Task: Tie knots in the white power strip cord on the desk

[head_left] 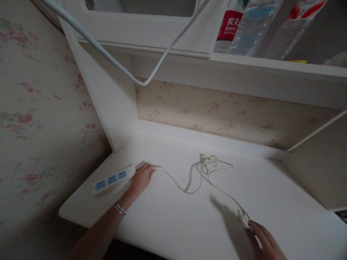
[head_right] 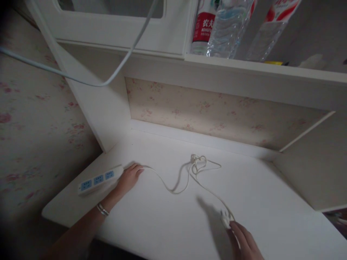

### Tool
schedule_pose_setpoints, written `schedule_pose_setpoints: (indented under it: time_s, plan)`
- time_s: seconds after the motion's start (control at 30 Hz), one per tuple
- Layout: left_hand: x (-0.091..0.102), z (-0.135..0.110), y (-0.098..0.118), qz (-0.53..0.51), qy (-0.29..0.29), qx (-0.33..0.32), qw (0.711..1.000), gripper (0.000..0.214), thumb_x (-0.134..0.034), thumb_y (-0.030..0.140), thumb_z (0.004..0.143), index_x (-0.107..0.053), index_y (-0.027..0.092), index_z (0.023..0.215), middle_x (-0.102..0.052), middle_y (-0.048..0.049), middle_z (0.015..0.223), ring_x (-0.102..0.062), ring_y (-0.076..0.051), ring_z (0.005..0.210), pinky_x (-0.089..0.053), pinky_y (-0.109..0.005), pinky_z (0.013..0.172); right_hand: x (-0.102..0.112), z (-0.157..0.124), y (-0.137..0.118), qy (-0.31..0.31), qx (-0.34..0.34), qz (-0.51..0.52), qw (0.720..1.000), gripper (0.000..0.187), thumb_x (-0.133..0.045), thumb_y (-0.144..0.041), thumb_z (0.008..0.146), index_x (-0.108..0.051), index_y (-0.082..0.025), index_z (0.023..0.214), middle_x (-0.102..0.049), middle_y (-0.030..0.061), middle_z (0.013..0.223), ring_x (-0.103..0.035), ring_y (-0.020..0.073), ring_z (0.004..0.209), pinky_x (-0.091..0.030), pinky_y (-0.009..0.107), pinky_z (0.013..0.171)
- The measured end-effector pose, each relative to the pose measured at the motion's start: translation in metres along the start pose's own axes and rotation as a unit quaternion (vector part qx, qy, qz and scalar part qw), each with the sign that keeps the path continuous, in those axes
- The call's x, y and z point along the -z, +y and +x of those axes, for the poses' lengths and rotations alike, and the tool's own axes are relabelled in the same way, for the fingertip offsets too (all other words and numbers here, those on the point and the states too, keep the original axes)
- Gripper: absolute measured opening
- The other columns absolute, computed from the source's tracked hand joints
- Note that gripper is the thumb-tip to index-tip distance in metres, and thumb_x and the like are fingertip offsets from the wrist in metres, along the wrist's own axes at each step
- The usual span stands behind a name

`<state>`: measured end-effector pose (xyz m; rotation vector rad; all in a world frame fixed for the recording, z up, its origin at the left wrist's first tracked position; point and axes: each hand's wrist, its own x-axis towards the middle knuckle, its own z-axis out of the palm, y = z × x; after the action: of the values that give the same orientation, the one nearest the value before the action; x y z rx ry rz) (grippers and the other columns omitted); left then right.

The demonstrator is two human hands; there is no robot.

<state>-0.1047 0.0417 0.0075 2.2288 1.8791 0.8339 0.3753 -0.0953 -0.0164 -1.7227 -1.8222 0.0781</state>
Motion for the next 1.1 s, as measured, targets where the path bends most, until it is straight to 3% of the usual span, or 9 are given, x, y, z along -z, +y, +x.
schedule_pose_setpoints:
  time_s: [0.13, 0.27, 0.43, 0.57, 0.63, 0.8, 0.9, 1.0, 1.1]
  plan:
    - [-0.013, 0.015, 0.026, -0.065, 0.045, 0.077, 0.994, 0.021, -0.042, 0.029, 0.093, -0.06, 0.019, 0.092, -0.065, -0.0061, 0.09, -0.06, -0.019, 0.084, -0.043, -0.03, 0.075, -0.025, 0.015, -0.082, -0.067, -0.066, 0.123, 0.988, 0.04, -0.046, -0.055, 0.085, -0.058, -0.022, 0.104, -0.07, 0.012, 0.095, -0.068, 0.0253, 0.085, -0.056, 0.031, 0.067]
    - [-0.023, 0.029, 0.043, -0.157, 0.059, 0.176, 0.97, 0.022, -0.042, 0.034, 0.092, -0.059, 0.019, 0.088, -0.063, -0.0039, 0.075, -0.059, -0.018, 0.072, -0.039, -0.027, 0.064, -0.043, 0.034, -0.166, -0.176, -0.036, 0.25, 0.951, 0.027, -0.043, -0.044, 0.092, -0.057, -0.023, 0.1, -0.068, 0.0081, 0.097, -0.065, 0.0209, 0.089, -0.051, 0.031, 0.078]
    - [-0.032, 0.021, 0.053, -0.263, 0.05, 0.157, 0.95, 0.027, -0.043, 0.04, 0.09, -0.058, 0.019, 0.082, -0.061, 0.0002, 0.068, -0.056, -0.014, 0.063, -0.038, -0.023, 0.06, -0.063, 0.048, -0.235, -0.25, -0.031, 0.361, 0.898, 0.022, -0.051, -0.041, 0.09, -0.058, -0.021, 0.097, -0.066, 0.0055, 0.093, -0.061, 0.0189, 0.087, -0.047, 0.029, 0.078]
    - [-0.03, 0.012, 0.054, -0.41, 0.051, 0.158, 0.897, 0.028, -0.05, 0.044, 0.084, -0.059, 0.017, 0.08, -0.06, 0.0001, 0.066, -0.055, -0.014, 0.063, -0.041, -0.024, 0.061, -0.083, 0.053, -0.265, -0.32, -0.062, 0.412, 0.851, 0.025, -0.059, -0.044, 0.084, -0.06, -0.019, 0.089, -0.063, 0.0007, 0.076, -0.057, 0.0147, 0.07, -0.044, 0.024, 0.063]
    - [-0.027, 0.01, 0.054, -0.471, 0.037, 0.17, 0.865, 0.027, -0.055, 0.044, 0.08, -0.059, 0.017, 0.08, -0.06, 0.0, 0.067, -0.055, -0.013, 0.063, -0.042, -0.024, 0.062, -0.094, 0.061, -0.277, -0.323, -0.07, 0.456, 0.826, 0.026, -0.061, -0.045, 0.082, -0.06, -0.019, 0.087, -0.063, -0.0001, 0.075, -0.056, 0.0139, 0.069, -0.044, 0.024, 0.065]
    - [-0.016, 0.008, 0.055, -0.63, -0.011, 0.214, 0.747, 0.03, -0.06, 0.044, 0.075, -0.062, 0.016, 0.085, -0.061, -0.0004, 0.071, -0.054, -0.012, 0.06, -0.041, -0.022, 0.055, -0.115, 0.098, -0.305, -0.257, -0.13, 0.58, 0.762, 0.029, -0.064, -0.047, 0.079, -0.062, -0.019, 0.089, -0.063, 0.0016, 0.077, -0.057, 0.0145, 0.071, -0.048, 0.03, 0.075]
    - [-0.014, 0.008, 0.057, -0.691, -0.007, 0.185, 0.699, 0.032, -0.053, 0.045, 0.079, -0.063, 0.015, 0.081, -0.064, -0.0033, 0.077, -0.057, -0.015, 0.071, -0.045, -0.027, 0.067, -0.121, 0.123, -0.319, -0.198, -0.163, 0.625, 0.737, 0.03, -0.069, -0.045, 0.075, -0.062, -0.019, 0.088, -0.063, 0.0007, 0.075, -0.058, 0.013, 0.069, -0.049, 0.029, 0.075]
    - [-0.016, 0.008, 0.061, -0.682, -0.005, 0.158, 0.714, 0.042, -0.042, 0.052, 0.086, -0.06, 0.015, 0.078, -0.062, -0.0039, 0.076, -0.055, -0.016, 0.074, -0.045, -0.03, 0.073, -0.122, 0.144, -0.324, -0.169, -0.195, 0.618, 0.743, 0.034, -0.074, -0.044, 0.068, -0.062, -0.018, 0.087, -0.06, -0.0024, 0.065, -0.054, 0.0097, 0.056, -0.046, 0.023, 0.058]
    - [-0.017, 0.006, 0.064, -0.638, -0.014, 0.148, 0.755, 0.047, -0.034, 0.058, 0.089, -0.054, 0.017, 0.076, -0.056, -0.002, 0.071, -0.05, -0.014, 0.068, -0.043, -0.027, 0.067, -0.117, 0.159, -0.319, -0.205, -0.184, 0.557, 0.783, 0.036, -0.075, -0.045, 0.066, -0.062, -0.017, 0.084, -0.052, -0.0064, 0.049, -0.045, 0.0078, 0.042, -0.037, 0.02, 0.043]
